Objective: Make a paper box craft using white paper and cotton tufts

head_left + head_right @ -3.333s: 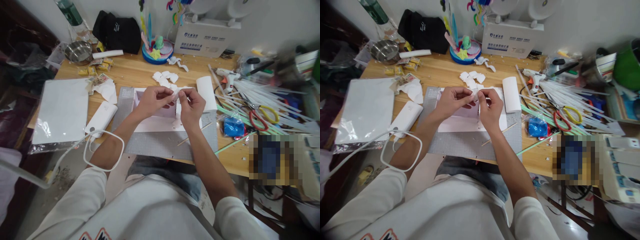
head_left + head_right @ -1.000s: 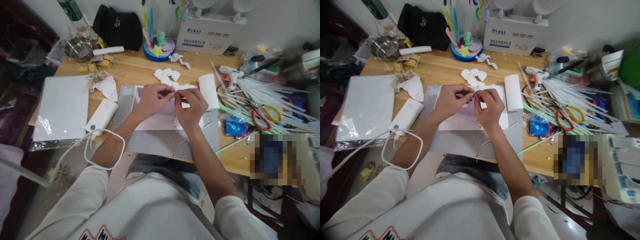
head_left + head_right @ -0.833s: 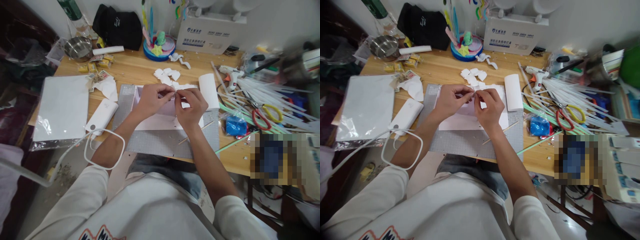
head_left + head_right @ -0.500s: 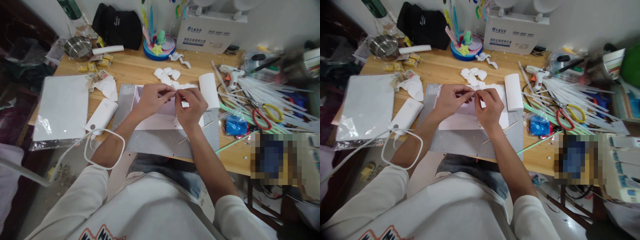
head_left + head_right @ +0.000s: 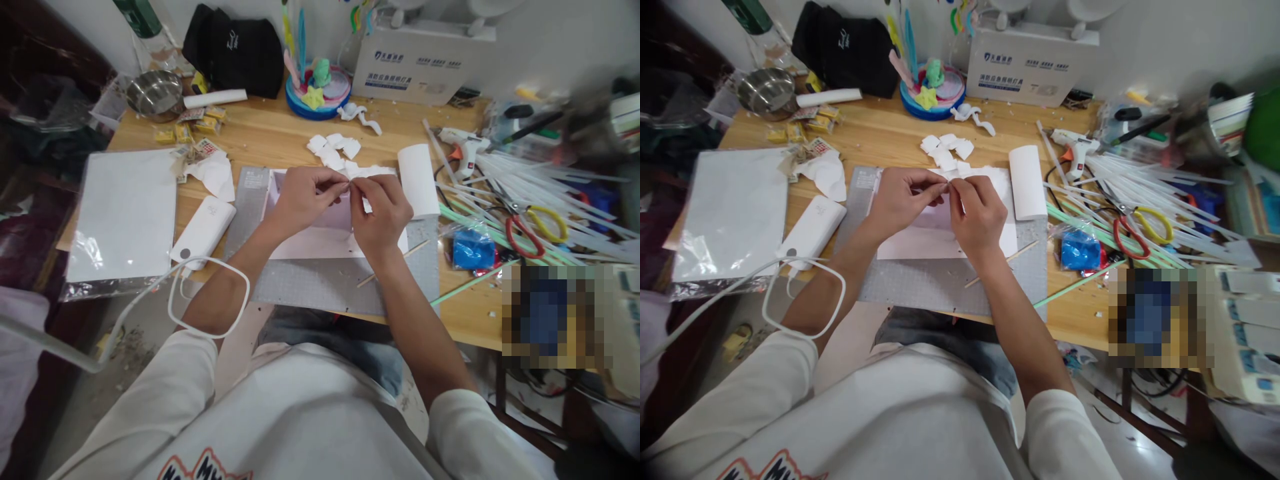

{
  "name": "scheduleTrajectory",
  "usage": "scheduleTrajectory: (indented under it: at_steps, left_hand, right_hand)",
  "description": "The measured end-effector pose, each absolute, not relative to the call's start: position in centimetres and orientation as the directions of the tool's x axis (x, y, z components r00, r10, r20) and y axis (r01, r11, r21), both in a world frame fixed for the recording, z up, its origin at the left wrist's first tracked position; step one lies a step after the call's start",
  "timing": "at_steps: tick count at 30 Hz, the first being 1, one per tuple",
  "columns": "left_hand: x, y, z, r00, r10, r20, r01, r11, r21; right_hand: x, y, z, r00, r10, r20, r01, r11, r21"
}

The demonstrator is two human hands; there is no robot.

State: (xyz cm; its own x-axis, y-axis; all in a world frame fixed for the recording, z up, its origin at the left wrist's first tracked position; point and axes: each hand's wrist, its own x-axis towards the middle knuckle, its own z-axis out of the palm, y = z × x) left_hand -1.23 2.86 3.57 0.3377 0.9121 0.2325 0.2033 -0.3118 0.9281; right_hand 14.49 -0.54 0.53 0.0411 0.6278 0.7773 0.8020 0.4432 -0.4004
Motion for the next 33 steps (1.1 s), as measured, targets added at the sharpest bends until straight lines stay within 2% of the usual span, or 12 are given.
scheduleTrajectory:
  at_steps: [13, 33]
  left_hand:
    - [-1.22, 2.76, 3.8, 0.317, 0.914, 0.253, 0.259, -0.34, 0.904]
    - [-1.24, 2.93, 3.65, 0.321, 0.918, 0.235, 0.257, -0.323, 0.911]
  right_hand:
    - [14.21, -0.72, 0.61, 0.059, 0.689, 0.722, 0.819, 0.38, -0.429]
    - [14.31, -0.56, 0.36, 0.079, 0.696, 0.714, 0.782, 0.402, -0.477]
